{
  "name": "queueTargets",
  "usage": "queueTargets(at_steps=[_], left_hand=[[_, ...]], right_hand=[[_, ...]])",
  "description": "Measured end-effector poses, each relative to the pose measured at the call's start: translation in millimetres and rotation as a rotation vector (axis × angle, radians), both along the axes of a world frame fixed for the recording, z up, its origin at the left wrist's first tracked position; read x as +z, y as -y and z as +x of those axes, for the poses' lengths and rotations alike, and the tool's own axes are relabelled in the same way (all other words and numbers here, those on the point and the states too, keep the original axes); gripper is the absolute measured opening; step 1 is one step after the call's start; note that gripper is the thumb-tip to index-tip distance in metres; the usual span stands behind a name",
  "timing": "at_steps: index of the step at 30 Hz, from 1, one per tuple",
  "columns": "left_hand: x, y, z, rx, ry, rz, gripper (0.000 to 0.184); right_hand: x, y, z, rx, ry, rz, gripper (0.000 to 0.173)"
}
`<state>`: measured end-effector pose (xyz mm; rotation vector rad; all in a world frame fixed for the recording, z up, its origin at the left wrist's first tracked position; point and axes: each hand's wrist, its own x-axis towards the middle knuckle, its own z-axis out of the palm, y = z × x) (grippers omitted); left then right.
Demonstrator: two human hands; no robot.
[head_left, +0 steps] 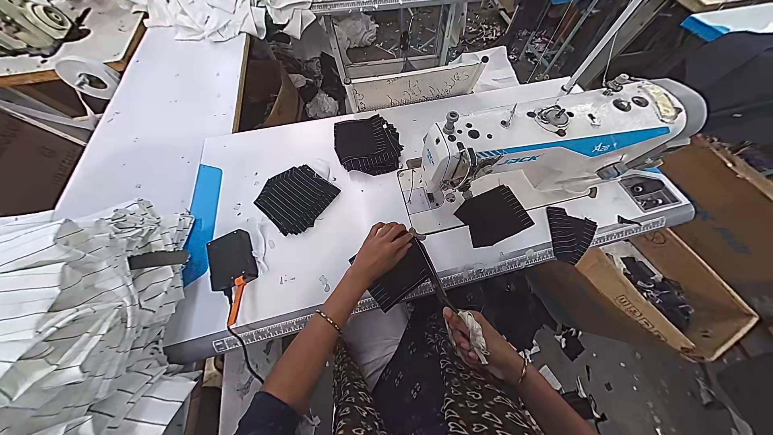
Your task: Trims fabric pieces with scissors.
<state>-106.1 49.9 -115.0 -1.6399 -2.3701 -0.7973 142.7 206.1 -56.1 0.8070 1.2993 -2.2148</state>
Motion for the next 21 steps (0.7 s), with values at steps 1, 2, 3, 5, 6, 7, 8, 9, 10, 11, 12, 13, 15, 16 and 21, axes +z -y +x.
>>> queueTargets(at_steps=[1, 2, 3, 5, 6, 7, 8, 9, 10, 11, 12, 13, 15, 16, 21], left_hand=[[0.0, 2.0, -2.9, -0.02, -0.027, 0.001, 0.028], [-0.6, 4.8, -5.3, -0.034, -0.049, -0.002, 0.028], [-1.8, 7.6, -7.2, -0.036, -0.068, -0.004, 0.029], [-3.8, 11.6, -7.1, 0.001, -0.093, -0.002, 0.029], [-4.1, 12.2, -4.7, 0.038, -0.093, 0.001, 0.029], [-3.7, 11.9, -1.2, 0.081, -0.079, 0.003, 0.029], [-2.9, 11.2, 2.8, 0.123, -0.052, 0.008, 0.029], [-1.6, 10.1, 6.9, 0.159, -0.01, 0.018, 0.029], [0.5, 8.7, 9.9, 0.186, 0.042, 0.036, 0.029], [3.1, 7.0, 11.3, 0.203, 0.104, 0.06, 0.028], [6.5, 5.0, 10.7, 0.216, 0.167, 0.08, 0.027], [11.1, 3.0, 8.0, 0.223, 0.237, 0.074, 0.028], [22.7, -1.0, -3.5, 0.198, 0.367, -0.021, 0.028], [29.3, -3.6, -10.9, 0.16, 0.418, -0.096, 0.027], [63.4, -23.7, -37.2, 0.086, 0.685, -0.512, 0.025]], right_hand=[[-0.2, 0.2, 0.4, -0.002, 0.001, 0.0, 0.038], [-0.5, 0.4, 0.9, -0.001, 0.001, -0.005, 0.038], [-0.4, 0.6, 1.3, -0.001, 0.001, -0.011, 0.038], [-0.6, 2.1, 2.2, -0.003, -0.002, -0.019, 0.037], [-1.1, 2.7, 2.4, -0.003, -0.003, -0.021, 0.037], [-1.5, 3.2, 2.4, -0.003, -0.002, -0.022, 0.038], [-2.0, 3.8, 2.4, -0.005, -0.001, -0.025, 0.038], [-2.5, 4.2, 2.6, -0.007, -0.001, -0.031, 0.038], [-2.8, 3.9, 2.7, -0.005, -0.003, -0.034, 0.038], [-2.8, 3.2, 2.7, -0.001, -0.004, -0.035, 0.038], [-2.6, 2.9, 2.6, -0.001, -0.002, -0.034, 0.038], [-2.3, 2.7, 2.3, 0.0, 0.002, -0.028, 0.037], [-1.7, 2.3, 1.7, 0.003, 0.009, -0.017, 0.037], [-1.8, 2.1, 1.6, 0.005, 0.008, -0.014, 0.037], [-1.8, 3.2, 0.4, -0.005, -0.008, 0.043, 0.037]])
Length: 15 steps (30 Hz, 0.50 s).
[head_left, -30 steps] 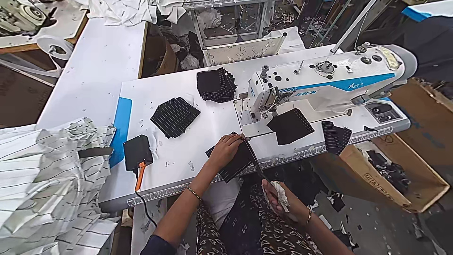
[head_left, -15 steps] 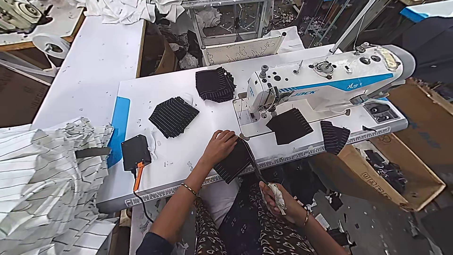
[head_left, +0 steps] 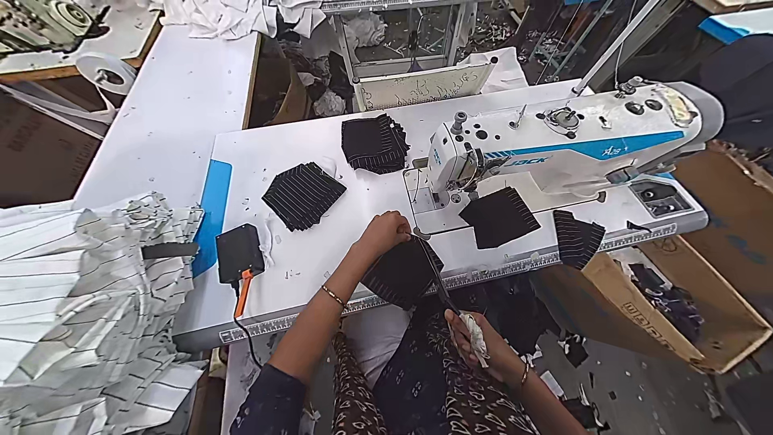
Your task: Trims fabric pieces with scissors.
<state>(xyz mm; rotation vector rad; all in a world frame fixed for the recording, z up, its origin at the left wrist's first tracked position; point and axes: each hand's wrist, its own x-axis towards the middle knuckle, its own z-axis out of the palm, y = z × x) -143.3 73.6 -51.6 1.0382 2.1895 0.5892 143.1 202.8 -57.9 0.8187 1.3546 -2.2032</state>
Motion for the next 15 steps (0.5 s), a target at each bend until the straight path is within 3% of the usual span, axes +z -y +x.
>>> queueTargets(at_steps=[2, 8, 12, 15], left_hand=[[0.8, 5.5, -5.7, 0.082, 0.037, -0.009, 0.025], [-11.6, 64.7, 6.5, 0.783, 0.195, 0.278, 0.026], [-12.9, 83.1, 24.4, 0.978, 0.503, 0.498, 0.027], [-9.1, 86.1, 22.5, 1.068, 0.618, 0.557, 0.027]], right_hand=[[2.1, 2.3, -0.6, 0.004, -0.027, 0.078, 0.035], [4.7, 16.6, -10.1, 0.033, -0.082, 0.068, 0.032], [-2.3, 28.4, -18.2, 0.101, -0.063, 0.003, 0.033], [-6.0, 30.8, -18.6, 0.105, -0.056, -0.017, 0.036]])
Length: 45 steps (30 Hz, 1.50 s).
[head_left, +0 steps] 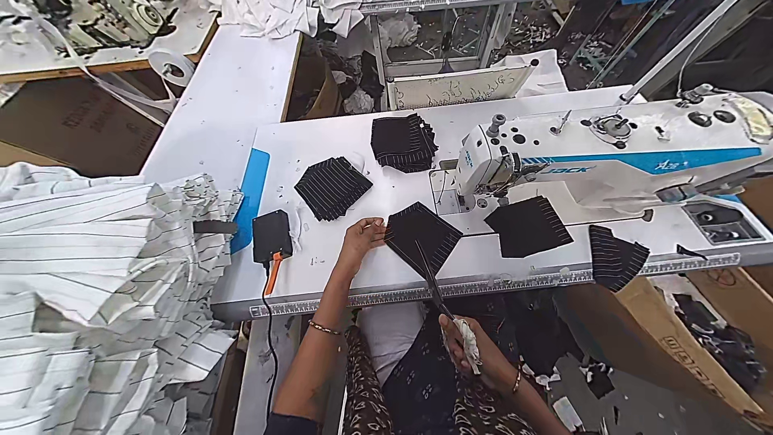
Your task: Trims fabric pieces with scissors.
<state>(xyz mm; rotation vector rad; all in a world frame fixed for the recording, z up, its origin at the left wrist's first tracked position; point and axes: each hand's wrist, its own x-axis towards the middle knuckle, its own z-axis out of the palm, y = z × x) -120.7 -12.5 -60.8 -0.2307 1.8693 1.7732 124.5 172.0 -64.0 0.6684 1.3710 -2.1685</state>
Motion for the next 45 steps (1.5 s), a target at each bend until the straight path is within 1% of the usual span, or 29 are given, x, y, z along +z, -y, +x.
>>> queueTargets(at_steps=[2, 4, 5, 7, 8, 9, 12, 14, 16, 18, 25, 29, 34, 39, 41, 45], left_hand=[[0.9, -0.4, -2.9, 0.013, 0.024, 0.022, 0.025], [0.2, -1.9, -3.0, -0.01, -0.004, 0.024, 0.025], [-1.4, -2.1, -1.9, -0.048, -0.048, 0.011, 0.03], [-4.9, -1.9, 3.1, -0.159, -0.178, -0.072, 0.047], [-6.9, -2.3, 6.6, -0.205, -0.241, -0.139, 0.052], [-9.3, -3.3, 10.8, -0.232, -0.306, -0.211, 0.053], [-15.1, -10.5, 26.2, -0.261, -0.522, -0.411, 0.046], [-15.7, -14.6, 32.5, -0.332, -0.638, -0.532, 0.043], [-13.9, -17.8, 36.7, -0.401, -0.688, -0.607, 0.041], [-15.7, -19.1, 40.0, -0.413, -0.735, -0.638, 0.038], [-19.1, -13.7, 45.7, -0.426, -0.813, -0.615, 0.035], [-13.5, -11.3, 42.1, -0.478, -0.79, -0.662, 0.033], [-33.0, -6.2, 35.6, -0.401, -1.014, -0.593, 0.021], [-35.5, -10.5, 30.4, -0.398, -1.044, -0.608, 0.019], [-43.6, -12.0, 28.2, -0.357, -1.094, -0.567, 0.016], [-59.3, -11.4, 27.2, -0.269, -1.169, -0.405, 0.015]], right_hand=[[-2.1, -0.9, 1.2, -0.019, 0.007, -0.022, 0.037], [-3.2, -1.5, 2.3, -0.044, 0.008, -0.053, 0.038], [-3.3, -1.5, 2.7, -0.055, 0.008, -0.063, 0.038], [-3.7, -0.9, 3.7, -0.072, 0.01, -0.075, 0.038], [-3.7, -0.2, 4.1, -0.077, 0.015, -0.071, 0.039], [-3.8, 0.3, 4.3, -0.076, 0.017, -0.066, 0.039], [-3.4, 1.6, 3.2, -0.072, 0.029, -0.056, 0.038], [-2.6, 0.9, 2.7, -0.065, 0.038, -0.047, 0.037], [-3.3, -1.2, 3.1, -0.062, 0.03, -0.048, 0.037], [-6.5, -1.9, 4.6, -0.066, 0.007, -0.069, 0.037], [-10.1, 0.7, 7.4, -0.089, -0.006, -0.093, 0.037], [-9.7, 1.1, 7.0, -0.09, 0.001, -0.082, 0.037], [-8.8, 1.3, 7.4, -0.091, -0.002, -0.062, 0.037], [-9.5, 2.6, 8.0, -0.092, -0.006, -0.056, 0.037], [-10.0, 2.9, 8.7, -0.094, -0.005, -0.059, 0.037], [-9.3, 2.6, 9.0, -0.099, 0.001, -0.042, 0.037]])
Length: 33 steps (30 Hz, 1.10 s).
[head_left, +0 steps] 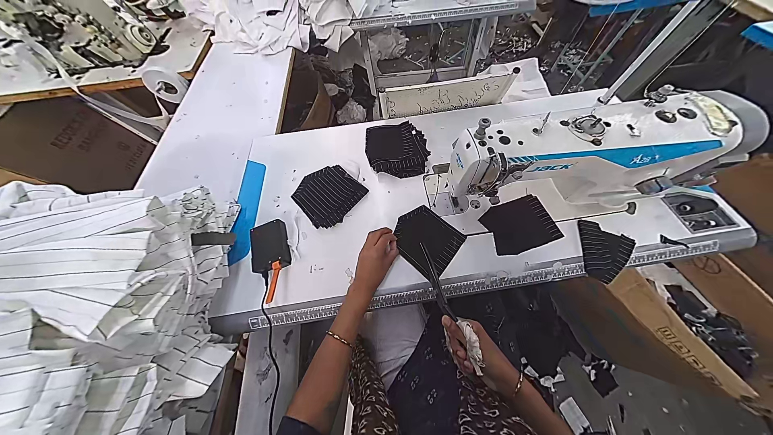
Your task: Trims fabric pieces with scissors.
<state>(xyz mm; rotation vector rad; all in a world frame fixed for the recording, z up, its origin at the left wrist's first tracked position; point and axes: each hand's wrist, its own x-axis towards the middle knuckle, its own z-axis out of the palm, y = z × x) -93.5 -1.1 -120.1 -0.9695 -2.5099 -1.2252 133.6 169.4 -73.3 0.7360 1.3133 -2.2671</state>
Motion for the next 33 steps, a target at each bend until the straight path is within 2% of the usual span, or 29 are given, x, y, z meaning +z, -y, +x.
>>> queueTargets(at_steps=[3, 13, 21, 33], left_hand=[[-4.5, 1.4, 0.5, -0.037, -0.087, 0.029, 0.015], [-10.9, 5.8, -10.3, -0.146, -0.276, -0.114, 0.017], [-8.3, 9.8, -11.6, -0.031, -0.246, -0.158, 0.018], [-6.5, 4.6, -8.4, -0.027, -0.209, -0.109, 0.018]], right_hand=[[0.1, 1.4, 0.7, 0.005, -0.005, 0.002, 0.038], [-0.5, 0.1, 0.8, 0.007, 0.0, 0.0, 0.038], [-1.2, 0.5, 0.5, 0.004, -0.004, -0.002, 0.036], [-0.9, -1.3, -0.4, 0.018, -0.004, 0.047, 0.035]])
